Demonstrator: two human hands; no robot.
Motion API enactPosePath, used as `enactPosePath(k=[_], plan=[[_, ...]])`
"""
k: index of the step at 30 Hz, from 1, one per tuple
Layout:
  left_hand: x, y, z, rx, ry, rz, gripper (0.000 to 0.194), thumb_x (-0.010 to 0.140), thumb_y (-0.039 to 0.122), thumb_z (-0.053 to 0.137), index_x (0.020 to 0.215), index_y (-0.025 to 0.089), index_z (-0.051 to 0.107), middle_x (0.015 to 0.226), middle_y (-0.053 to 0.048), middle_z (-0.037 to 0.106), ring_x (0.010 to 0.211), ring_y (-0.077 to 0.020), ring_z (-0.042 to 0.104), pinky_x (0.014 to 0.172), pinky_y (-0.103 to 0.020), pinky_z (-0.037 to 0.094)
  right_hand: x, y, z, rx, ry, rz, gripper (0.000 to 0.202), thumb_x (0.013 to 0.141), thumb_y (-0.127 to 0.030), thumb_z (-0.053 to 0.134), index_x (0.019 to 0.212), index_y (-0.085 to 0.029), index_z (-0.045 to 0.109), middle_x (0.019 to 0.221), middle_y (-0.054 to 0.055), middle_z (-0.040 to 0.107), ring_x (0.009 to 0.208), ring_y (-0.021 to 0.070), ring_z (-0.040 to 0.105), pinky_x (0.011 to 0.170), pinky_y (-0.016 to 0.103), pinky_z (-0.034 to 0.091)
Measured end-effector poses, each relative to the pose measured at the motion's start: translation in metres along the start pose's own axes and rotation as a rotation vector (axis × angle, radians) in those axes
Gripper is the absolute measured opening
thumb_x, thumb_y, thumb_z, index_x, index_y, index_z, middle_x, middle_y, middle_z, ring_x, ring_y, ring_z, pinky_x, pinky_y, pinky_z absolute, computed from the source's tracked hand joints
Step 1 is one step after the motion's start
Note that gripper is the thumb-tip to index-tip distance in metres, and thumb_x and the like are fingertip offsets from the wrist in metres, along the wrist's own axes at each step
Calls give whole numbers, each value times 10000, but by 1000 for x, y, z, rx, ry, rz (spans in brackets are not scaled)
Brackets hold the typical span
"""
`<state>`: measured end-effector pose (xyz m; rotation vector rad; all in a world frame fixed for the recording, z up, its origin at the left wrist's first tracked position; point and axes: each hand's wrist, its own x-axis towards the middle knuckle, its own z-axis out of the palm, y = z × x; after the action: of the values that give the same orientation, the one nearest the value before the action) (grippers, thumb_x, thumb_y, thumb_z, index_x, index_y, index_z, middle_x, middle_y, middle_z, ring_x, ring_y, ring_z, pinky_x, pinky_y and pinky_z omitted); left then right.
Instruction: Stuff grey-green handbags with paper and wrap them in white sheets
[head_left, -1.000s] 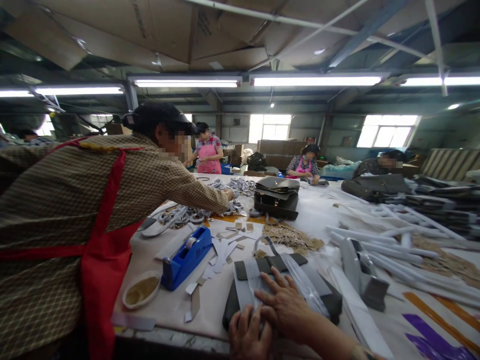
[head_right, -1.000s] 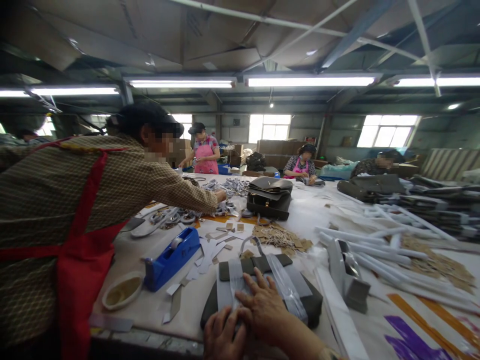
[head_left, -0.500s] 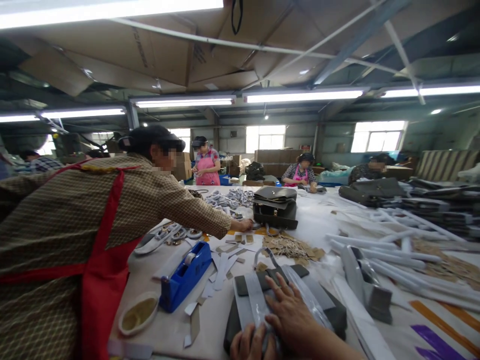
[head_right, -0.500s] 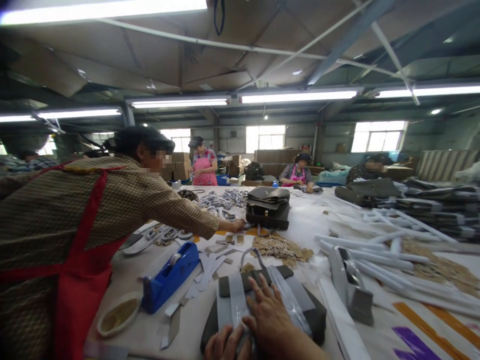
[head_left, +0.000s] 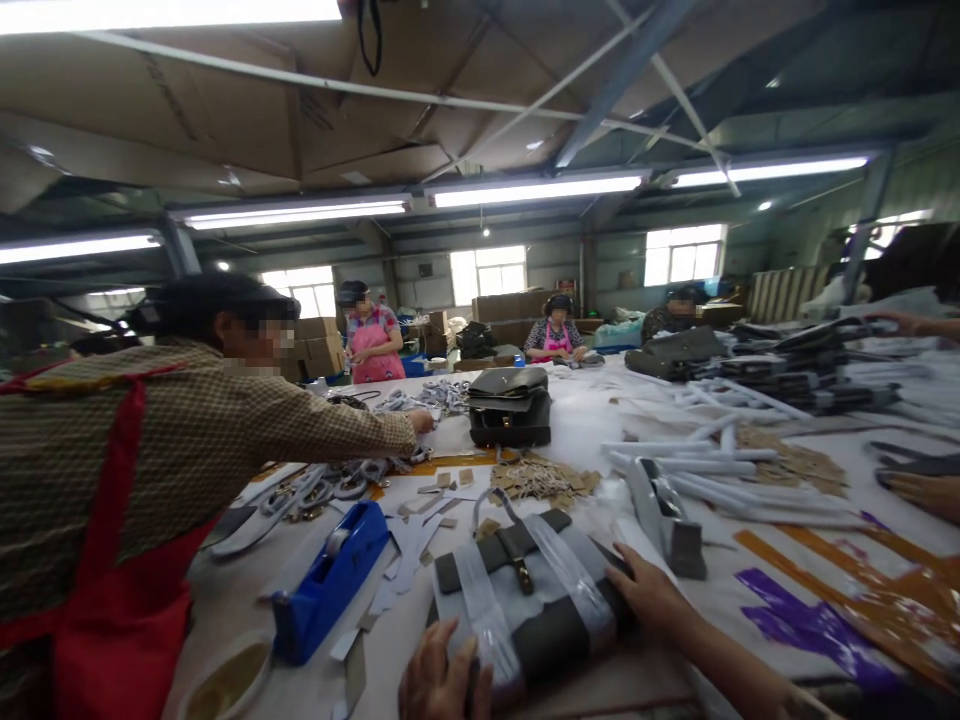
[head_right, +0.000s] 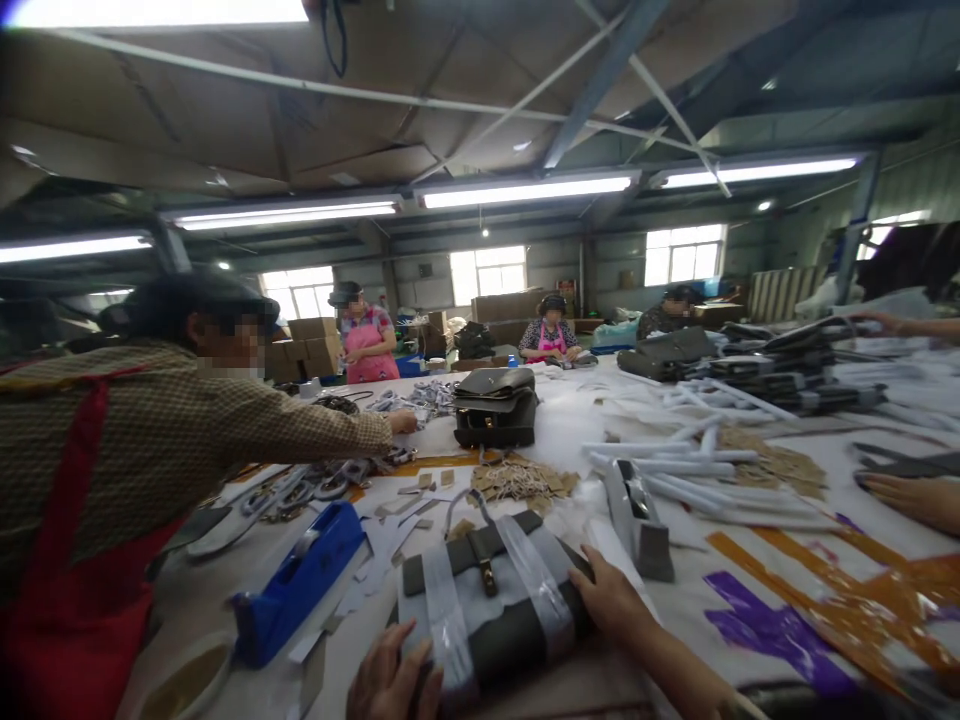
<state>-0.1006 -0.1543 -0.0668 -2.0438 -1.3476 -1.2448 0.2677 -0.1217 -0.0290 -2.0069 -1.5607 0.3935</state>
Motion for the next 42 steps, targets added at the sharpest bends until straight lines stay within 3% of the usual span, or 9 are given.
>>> enactPosePath(k=[5, 8, 12, 15, 18, 24, 29, 36, 42], plan=[[23, -39, -4, -119, -372, -440, 524, 930, 533, 484, 1218, 157, 709, 1247, -156, 712, 1170, -320, 683, 991, -487, 584, -20, -6, -4, 167, -2, 12, 591, 862, -420, 521, 1348, -110, 652, 1394, 165, 656, 1327, 319, 591, 1162, 440, 415], [40, -59, -14, -120, -533, -468, 535, 927, 543, 455, 1238, 176, 691, 1249, -109, 724, 1193, -294, 674, 1045, -467, 555, -44, -11, -15, 159, -75, -14, 539, 859, -450, 572, 1260, -117, 710, 1311, 172, 704, 1246, 334, 641, 1103, 438, 464], [66, -42, -27, 124, -388, -149, 416, 926, 479, 519, 1177, 216, 722, 1261, -125, 716, 1208, -353, 646, 1016, -559, 534, -66, -30, -35, 15, -103, -61, 495, 943, -471, 517, 1224, -125, 732, 1119, 181, 762, 1081, 349, 698, 995, 483, 520], [79, 8, -22, 55, -309, 256, 383, 955, 475, 567, 1260, 273, 683, 1365, -80, 674, 1287, -301, 605, 1013, -473, 533, -68, -53, -39, -50, -2, -299, 514, 973, -426, 508, 1368, -135, 658, 1456, 188, 598, 1380, 355, 517, 1167, 509, 395], [71, 57, 0, -69, -362, 516, 575, 935, 616, 567, 1380, 253, 598, 1396, -47, 661, 1291, -252, 604, 1009, -395, 518, -72, -66, -23, -73, -169, -449, 621, 939, -413, 592, 1509, -173, 529, 1646, 137, 352, 1537, 362, 287, 1252, 565, 258], [30, 80, 39, -82, -210, 591, 739, 887, 725, 515, 1305, 128, 639, 1339, -133, 689, 1253, -287, 627, 1032, -413, 459, -85, -46, 16, -127, -321, -514, 815, 871, -377, 685, 1592, -159, 374, 1666, 145, 209, 1556, 372, 213, 1279, 597, 162], [37, 68, 36, -131, -162, 628, 665, 907, 742, 487, 1202, 183, 693, 1232, -68, 750, 1139, -224, 686, 999, -348, 483, -80, -55, 6, -167, -427, -463, 809, 893, -444, 660, 1592, -154, 374, 1658, 155, 224, 1552, 383, 217, 1273, 611, 161], [85, 51, 8, -121, -612, 385, 509, 959, 464, 581, 1440, 299, 560, 1527, -47, 539, 1428, -281, 493, 1139, -496, 459, -88, -80, -17, -167, -447, -411, 791, 919, -440, 615, 1603, -152, 341, 1669, 154, 186, 1564, 372, 162, 1271, 622, 109], [124, 54, 19, -138, -946, 136, 568, 964, 384, 493, 1517, 255, 464, 1622, -75, 372, 1522, -329, 324, 1201, -659, 321, -87, -94, -27, -204, -510, -358, 825, 887, -416, 617, 1603, -126, 326, 1664, 163, 168, 1565, 376, 136, 1269, 625, 100]])
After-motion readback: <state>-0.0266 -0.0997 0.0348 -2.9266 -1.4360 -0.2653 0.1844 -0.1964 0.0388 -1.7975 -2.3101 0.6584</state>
